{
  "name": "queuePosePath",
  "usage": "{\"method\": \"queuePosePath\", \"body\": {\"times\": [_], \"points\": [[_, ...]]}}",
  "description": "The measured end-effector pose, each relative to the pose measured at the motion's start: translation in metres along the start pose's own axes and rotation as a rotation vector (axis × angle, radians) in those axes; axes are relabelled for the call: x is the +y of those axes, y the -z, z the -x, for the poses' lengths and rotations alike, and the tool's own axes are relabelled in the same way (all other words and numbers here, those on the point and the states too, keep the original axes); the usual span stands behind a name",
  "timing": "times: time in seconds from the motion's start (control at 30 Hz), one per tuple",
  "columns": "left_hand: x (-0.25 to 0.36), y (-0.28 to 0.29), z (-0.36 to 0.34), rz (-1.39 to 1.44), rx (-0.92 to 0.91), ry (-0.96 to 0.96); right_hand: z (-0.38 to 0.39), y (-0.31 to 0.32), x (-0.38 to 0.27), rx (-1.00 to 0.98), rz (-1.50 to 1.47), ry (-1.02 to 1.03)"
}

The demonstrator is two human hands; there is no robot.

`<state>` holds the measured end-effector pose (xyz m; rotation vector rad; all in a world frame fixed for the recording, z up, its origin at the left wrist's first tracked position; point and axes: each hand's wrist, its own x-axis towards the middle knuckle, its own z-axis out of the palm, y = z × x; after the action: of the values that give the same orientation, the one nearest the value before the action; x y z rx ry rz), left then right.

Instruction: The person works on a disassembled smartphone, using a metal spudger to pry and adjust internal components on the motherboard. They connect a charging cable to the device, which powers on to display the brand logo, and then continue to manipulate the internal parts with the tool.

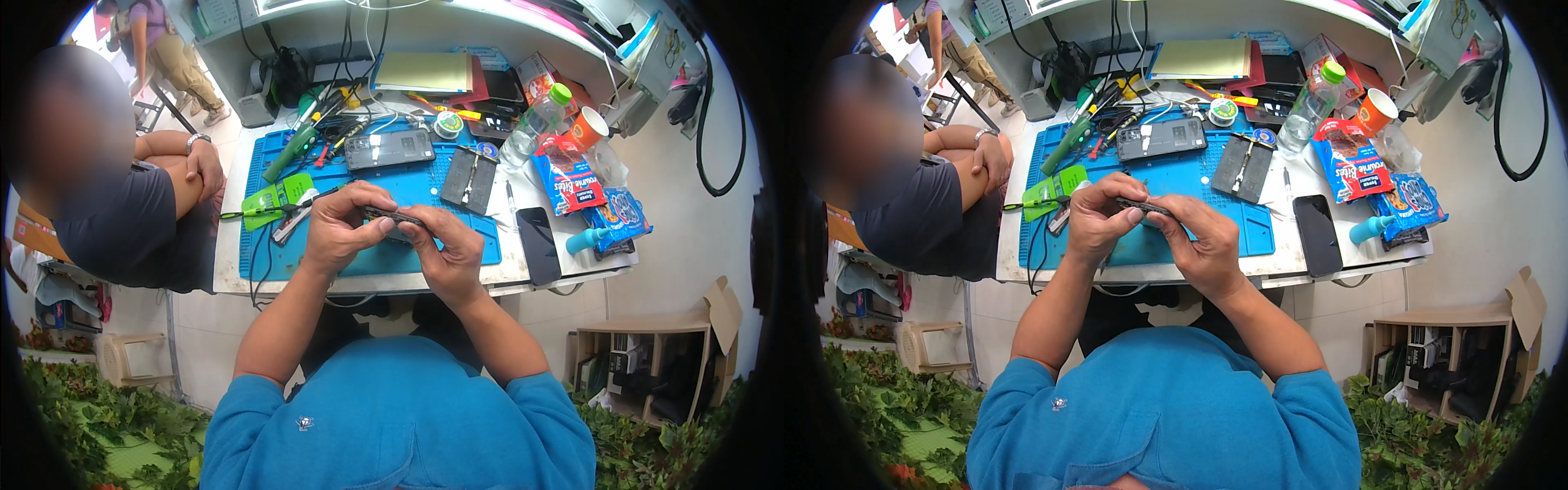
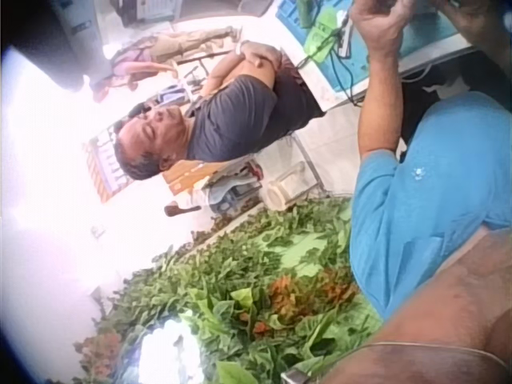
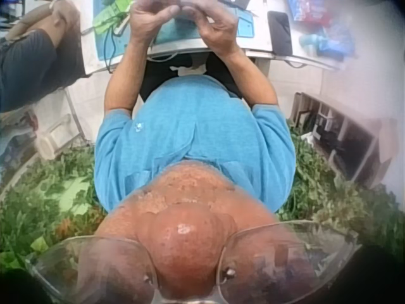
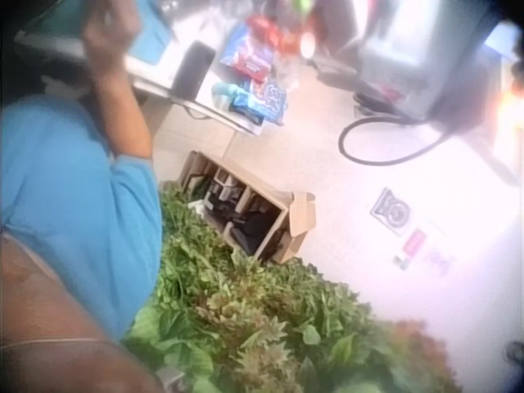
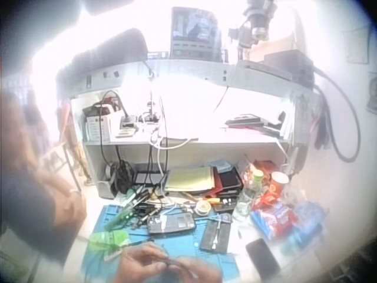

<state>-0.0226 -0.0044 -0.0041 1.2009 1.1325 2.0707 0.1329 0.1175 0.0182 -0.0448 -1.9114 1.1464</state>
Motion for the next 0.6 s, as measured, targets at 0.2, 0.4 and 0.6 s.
{"method": "queuePosePath", "body": {"times": [0.2,0.4,0.6], "points": [[0.001,0.001,-0.001,-0.062,-0.032,-0.019,0.001,0.003,0.001,-0.022,0.000,0.032],[0.005,0.002,-0.001,-0.088,-0.027,0.017,-0.005,0.001,0.001,-0.020,-0.101,-0.055],[0.013,0.006,0.007,0.074,-0.078,0.094,-0.008,0.005,0.006,-0.040,-0.038,-0.045]]}}
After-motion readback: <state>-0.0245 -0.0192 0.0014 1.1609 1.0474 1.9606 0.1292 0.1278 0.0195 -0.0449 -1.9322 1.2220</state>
